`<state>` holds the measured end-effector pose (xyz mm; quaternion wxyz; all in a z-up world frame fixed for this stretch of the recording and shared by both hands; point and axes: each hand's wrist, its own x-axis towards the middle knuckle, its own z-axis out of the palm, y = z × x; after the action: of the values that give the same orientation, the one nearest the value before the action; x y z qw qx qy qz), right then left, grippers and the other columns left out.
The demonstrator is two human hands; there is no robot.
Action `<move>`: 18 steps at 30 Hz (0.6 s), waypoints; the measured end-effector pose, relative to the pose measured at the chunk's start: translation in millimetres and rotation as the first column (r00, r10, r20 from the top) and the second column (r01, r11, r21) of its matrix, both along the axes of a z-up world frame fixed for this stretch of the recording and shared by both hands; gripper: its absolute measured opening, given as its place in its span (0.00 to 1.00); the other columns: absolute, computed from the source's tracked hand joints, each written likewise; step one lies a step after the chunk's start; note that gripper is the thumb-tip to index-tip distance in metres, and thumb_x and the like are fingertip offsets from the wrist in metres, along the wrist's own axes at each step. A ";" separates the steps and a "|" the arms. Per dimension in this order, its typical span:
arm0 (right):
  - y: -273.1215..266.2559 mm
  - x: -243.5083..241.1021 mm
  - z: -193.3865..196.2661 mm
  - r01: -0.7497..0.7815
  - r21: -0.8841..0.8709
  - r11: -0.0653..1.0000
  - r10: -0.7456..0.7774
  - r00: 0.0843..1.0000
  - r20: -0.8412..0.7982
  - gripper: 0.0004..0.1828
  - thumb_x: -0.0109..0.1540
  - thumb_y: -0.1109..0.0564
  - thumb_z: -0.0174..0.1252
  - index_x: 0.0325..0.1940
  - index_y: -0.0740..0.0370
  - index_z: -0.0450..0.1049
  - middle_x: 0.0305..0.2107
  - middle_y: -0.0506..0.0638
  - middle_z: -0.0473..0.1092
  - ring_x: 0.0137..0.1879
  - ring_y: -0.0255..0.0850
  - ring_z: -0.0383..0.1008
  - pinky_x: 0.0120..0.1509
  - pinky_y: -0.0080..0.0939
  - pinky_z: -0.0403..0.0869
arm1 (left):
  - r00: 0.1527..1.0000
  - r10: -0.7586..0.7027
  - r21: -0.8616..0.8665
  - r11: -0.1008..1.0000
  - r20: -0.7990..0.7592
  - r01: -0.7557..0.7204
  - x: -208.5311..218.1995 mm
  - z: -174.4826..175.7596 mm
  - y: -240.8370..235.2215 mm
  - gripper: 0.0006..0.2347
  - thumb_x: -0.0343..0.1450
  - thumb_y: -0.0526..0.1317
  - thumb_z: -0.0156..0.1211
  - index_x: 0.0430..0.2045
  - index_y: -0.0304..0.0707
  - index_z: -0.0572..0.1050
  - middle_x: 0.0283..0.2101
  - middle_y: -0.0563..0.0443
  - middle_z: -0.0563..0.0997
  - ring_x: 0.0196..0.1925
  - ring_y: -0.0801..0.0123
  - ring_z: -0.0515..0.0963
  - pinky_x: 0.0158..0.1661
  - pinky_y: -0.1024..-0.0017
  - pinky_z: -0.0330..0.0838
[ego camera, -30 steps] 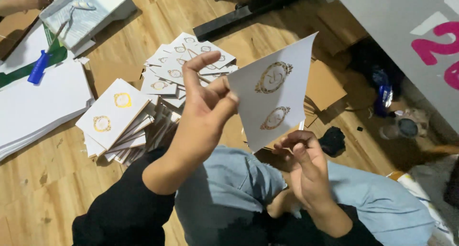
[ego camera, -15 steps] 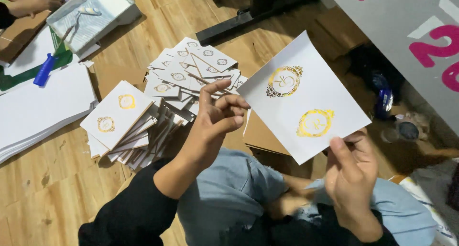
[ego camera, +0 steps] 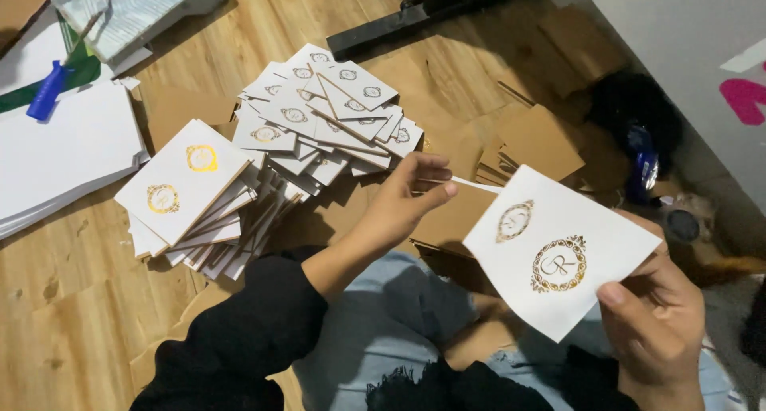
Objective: Assembling printed cards by placing them into brown cardstock folders.
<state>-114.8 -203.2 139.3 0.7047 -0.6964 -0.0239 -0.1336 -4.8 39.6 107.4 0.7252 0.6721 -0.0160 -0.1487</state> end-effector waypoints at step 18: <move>-19.1 25.8 -47.3 -0.034 0.139 0.990 0.058 0.984 -0.169 0.07 0.53 0.60 0.54 0.34 0.65 0.67 0.50 0.56 0.63 0.56 0.46 0.66 0.56 0.41 0.69 | 0.983 -0.055 -0.067 0.997 -0.176 0.044 7.8 -37.4 -12.7 0.15 0.59 0.35 0.66 0.36 0.41 0.68 0.22 0.55 0.77 0.25 0.77 0.72 0.33 0.75 0.65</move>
<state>-89.0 -222.3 92.0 0.7527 -0.6551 0.0304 -0.0576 2.9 26.8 70.0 0.7405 0.6326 0.0272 -0.2254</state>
